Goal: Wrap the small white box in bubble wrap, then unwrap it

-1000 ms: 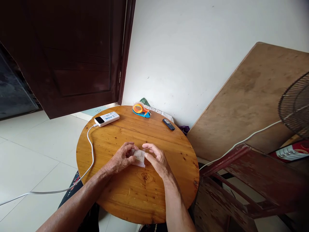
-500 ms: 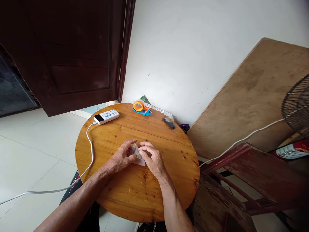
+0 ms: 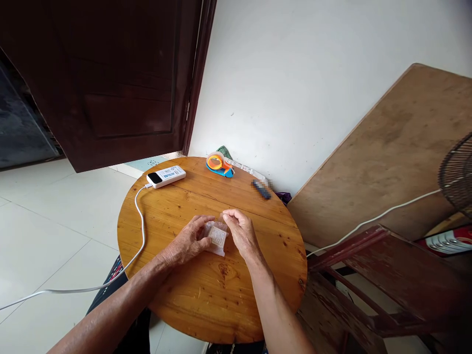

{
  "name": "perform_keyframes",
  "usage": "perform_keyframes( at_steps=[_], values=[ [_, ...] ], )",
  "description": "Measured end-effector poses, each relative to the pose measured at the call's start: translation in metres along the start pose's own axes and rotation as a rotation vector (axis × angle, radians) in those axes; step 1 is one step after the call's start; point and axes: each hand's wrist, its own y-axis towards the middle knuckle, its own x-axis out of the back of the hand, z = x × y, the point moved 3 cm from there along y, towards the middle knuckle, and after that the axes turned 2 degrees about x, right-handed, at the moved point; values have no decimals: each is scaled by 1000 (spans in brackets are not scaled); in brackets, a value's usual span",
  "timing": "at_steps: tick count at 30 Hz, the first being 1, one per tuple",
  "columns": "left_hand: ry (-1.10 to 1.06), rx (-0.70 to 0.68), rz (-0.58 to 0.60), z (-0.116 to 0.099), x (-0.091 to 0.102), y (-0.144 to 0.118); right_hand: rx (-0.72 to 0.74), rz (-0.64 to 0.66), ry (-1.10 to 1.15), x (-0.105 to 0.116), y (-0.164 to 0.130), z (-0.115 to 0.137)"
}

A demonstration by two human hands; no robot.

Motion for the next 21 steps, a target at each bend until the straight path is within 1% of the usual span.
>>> perform_keyframes(
  at_steps=[4, 7, 11, 16, 19, 21],
  values=[
    [15, -10, 4, -3, 2, 0, 0, -12, 31, -3, 0, -6],
    [27, 19, 11, -3, 2, 0, 31, -23, 50, -4, -3, -9],
    [21, 38, -9, 0, 3, 0, 64, -29, 62, -5, -6, -9],
    [-6, 38, -11, 1, 3, -1, 41, -28, 89, -5, -10, -5],
    [-10, 38, -17, 1, 3, -1, 52, -9, 89, -3, -13, -1],
    [-17, 39, -20, 2, 3, -1, 59, 38, 82, 0, -14, 3]
  ],
)
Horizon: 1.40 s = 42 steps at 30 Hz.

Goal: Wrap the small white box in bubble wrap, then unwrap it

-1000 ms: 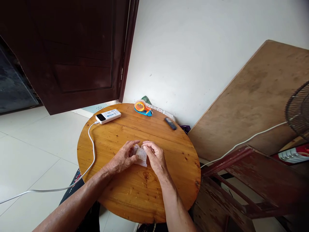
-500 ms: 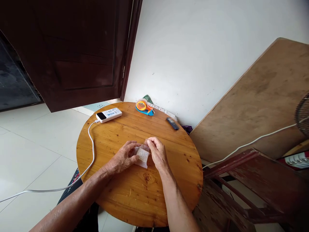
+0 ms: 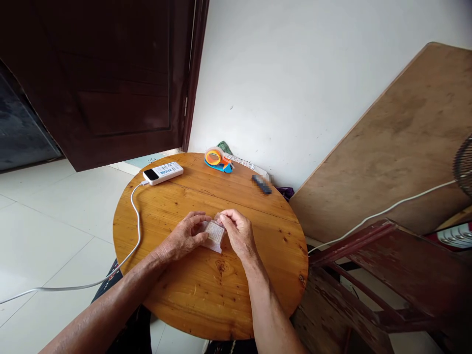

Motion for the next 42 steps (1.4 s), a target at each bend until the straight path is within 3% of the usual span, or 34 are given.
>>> perform_keyframes(
  at_steps=[5, 13, 21, 27, 30, 42],
  values=[
    [0, 7, 0, 2, 0, 1, 20, 160, -46, 6, -1, 9],
    [5, -8, 5, 1, 0, 1, 199, 275, -104, 7, -3, 18],
    [65, -42, 35, -6, 0, -1, 250, 340, -119, 6, -4, 27],
    [80, -26, 37, -9, 1, -1, -15, 114, -99, 22, -1, 12],
    [80, -40, 19, -9, 0, -1, -119, 153, -110, 24, -1, 5],
    [99, -65, 3, -7, -2, -2, -53, 276, -114, 21, -3, 12]
  ],
)
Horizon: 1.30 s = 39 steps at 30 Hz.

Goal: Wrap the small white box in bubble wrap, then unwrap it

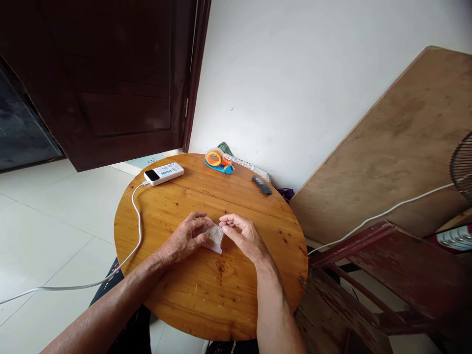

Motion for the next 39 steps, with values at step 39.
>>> perform_keyframes(
  at_steps=[39],
  values=[
    [-130, 97, -59, 5, -1, -2, 39, 61, -127, -15, -6, 1]
  ],
)
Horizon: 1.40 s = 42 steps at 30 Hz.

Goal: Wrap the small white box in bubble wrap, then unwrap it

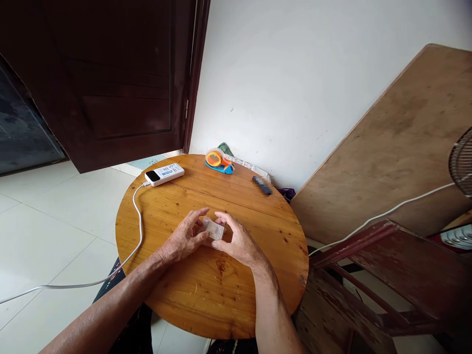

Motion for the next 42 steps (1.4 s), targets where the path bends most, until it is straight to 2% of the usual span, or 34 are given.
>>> perform_keyframes(
  at_steps=[8, 20, 25, 34, 42],
  values=[
    [96, -62, -39, 0, 1, 2, 13, -7, 38, 1, 1, 5],
    [115, -21, -23, -1, 6, 2, 35, -2, 5, 4, 1, 4],
    [83, 1, -23, -1, 4, 2, 64, -66, -19, 6, 2, 3],
    [68, -6, -41, 0, 3, 2, 251, -187, -72, -7, 6, 6],
    [119, -9, -32, 2, 3, 2, 212, -303, 10, -9, 8, 2]
  ],
)
